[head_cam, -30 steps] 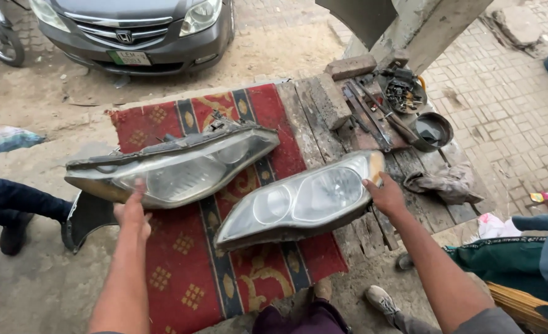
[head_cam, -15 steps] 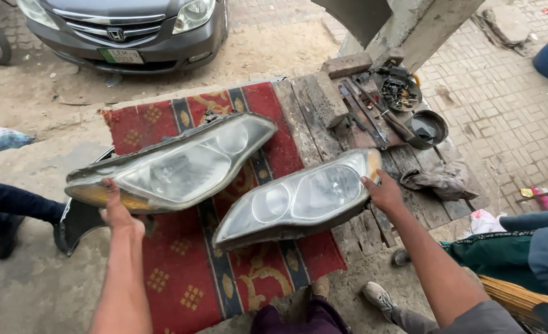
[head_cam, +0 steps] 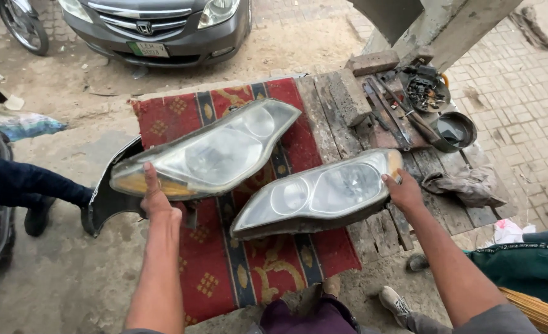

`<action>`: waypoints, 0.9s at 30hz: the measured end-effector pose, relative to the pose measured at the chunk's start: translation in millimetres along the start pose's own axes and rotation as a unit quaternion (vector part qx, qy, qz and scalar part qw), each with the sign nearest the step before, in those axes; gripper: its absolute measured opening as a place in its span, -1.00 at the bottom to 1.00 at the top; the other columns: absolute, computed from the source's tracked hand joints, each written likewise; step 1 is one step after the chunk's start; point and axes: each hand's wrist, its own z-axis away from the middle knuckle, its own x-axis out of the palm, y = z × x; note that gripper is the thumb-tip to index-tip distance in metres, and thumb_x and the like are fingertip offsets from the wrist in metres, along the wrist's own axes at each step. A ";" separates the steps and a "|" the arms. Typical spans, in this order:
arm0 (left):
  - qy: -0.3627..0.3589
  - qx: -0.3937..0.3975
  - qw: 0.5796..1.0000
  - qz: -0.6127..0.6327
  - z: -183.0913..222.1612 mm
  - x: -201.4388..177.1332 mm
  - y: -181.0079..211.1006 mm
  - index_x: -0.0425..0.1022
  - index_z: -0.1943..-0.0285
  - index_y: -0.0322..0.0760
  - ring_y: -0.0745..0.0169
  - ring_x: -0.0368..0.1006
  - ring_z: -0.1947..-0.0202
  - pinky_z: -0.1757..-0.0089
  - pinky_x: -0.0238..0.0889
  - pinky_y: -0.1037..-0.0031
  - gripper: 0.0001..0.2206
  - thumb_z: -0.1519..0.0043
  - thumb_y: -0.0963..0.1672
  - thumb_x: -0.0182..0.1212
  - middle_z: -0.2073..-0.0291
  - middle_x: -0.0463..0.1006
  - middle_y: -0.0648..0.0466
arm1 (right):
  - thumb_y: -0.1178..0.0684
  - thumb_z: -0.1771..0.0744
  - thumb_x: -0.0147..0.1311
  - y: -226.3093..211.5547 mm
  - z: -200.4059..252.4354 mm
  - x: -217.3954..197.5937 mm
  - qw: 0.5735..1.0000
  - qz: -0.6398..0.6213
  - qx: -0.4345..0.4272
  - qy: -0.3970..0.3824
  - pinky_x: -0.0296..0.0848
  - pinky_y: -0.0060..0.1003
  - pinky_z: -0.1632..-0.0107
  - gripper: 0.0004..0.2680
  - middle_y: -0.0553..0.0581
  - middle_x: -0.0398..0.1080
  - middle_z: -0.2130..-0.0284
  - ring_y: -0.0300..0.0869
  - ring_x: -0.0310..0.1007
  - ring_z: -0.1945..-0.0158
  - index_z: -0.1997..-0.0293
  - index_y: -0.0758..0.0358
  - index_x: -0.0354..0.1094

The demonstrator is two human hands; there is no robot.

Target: Inspecting and rubbing the surfaces of car headlights by hand on a workbench

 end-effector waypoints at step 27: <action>-0.134 -0.065 0.984 -0.096 72.5 27.6 -71.7 -0.26 -0.56 -0.66 -0.17 -0.06 -0.52 -0.37 -0.09 0.08 0.02 -0.27 0.11 0.40 -0.46 -0.11 -0.37 | -0.37 -0.41 -0.01 -0.2 20.7 -3.6 0.998 -0.019 -0.051 -0.033 0.08 0.44 -0.37 -0.38 0.58 0.01 -0.40 0.40 -0.09 -0.48 -0.53 0.30 -0.04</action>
